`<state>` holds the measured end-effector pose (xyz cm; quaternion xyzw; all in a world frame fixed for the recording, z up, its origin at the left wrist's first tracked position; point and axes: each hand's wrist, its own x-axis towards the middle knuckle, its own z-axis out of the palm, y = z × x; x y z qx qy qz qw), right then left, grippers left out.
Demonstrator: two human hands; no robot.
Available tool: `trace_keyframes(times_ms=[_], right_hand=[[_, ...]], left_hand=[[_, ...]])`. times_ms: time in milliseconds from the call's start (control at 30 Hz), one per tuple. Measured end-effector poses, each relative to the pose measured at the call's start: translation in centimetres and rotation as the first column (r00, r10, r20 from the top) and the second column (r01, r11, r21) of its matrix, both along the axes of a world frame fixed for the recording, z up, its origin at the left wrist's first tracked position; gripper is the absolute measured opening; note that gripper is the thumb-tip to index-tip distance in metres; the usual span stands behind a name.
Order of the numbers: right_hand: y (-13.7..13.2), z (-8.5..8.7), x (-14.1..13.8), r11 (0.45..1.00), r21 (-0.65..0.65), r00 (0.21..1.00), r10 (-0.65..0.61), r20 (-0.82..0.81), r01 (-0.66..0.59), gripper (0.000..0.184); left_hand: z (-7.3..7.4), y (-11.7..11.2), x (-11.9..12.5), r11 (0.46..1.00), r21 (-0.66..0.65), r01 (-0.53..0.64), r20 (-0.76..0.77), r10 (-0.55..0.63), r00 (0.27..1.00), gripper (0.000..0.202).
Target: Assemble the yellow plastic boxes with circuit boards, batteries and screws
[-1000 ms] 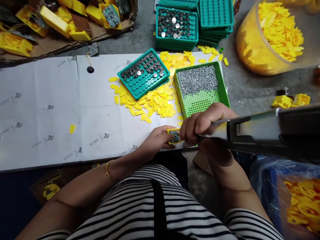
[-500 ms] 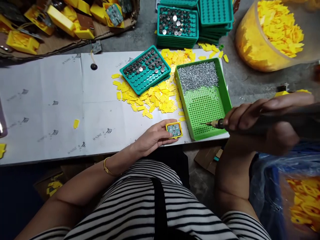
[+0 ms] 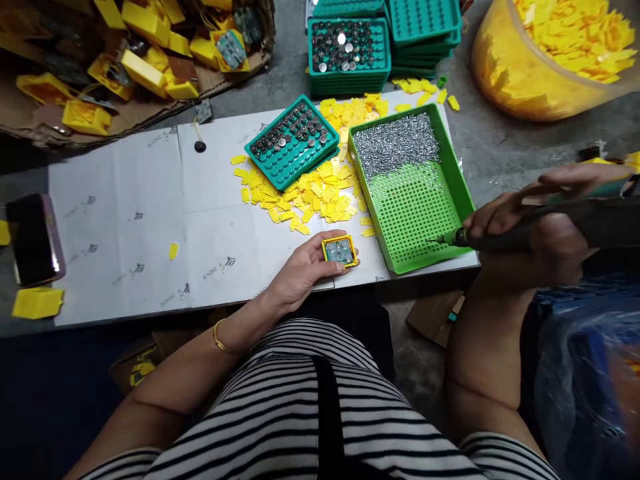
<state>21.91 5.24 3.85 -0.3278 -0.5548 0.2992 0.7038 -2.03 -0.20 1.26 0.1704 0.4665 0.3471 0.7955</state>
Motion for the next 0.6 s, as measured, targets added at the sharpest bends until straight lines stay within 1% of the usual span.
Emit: trace_keyframes(times_ms=[133, 233, 333, 600], right_hand=[[-0.3, -0.3, 0.4, 0.999, 0.012, 0.999, -0.033, 0.035, 0.032, 0.034], [-0.3, -0.2, 0.6, 0.998, 0.03, 0.996, -0.052, 0.075, 0.05, 0.035], [-0.4, -0.1, 0.6, 0.995, 0.029, 0.99, -0.101, 0.099, 0.099, 0.035], [-0.7, 0.2, 0.2, 0.993, 0.015, 0.985, -0.121, 0.125, 0.12, 0.037]], left_hand=[[0.6, 0.0, -0.7, 0.999, -0.038, -0.019, 0.097, 0.023, 0.995, 0.057], [0.9, -0.2, -1.1, 0.999, -0.035, -0.037, 0.145, 0.042, 0.989, 0.061], [0.9, -0.5, -1.4, 0.999, -0.012, -0.045, 0.113, 0.046, 0.993, 0.058], [0.7, -1.1, -1.9, 0.997, 0.067, -0.023, 0.029, 0.021, 0.999, 0.055]])
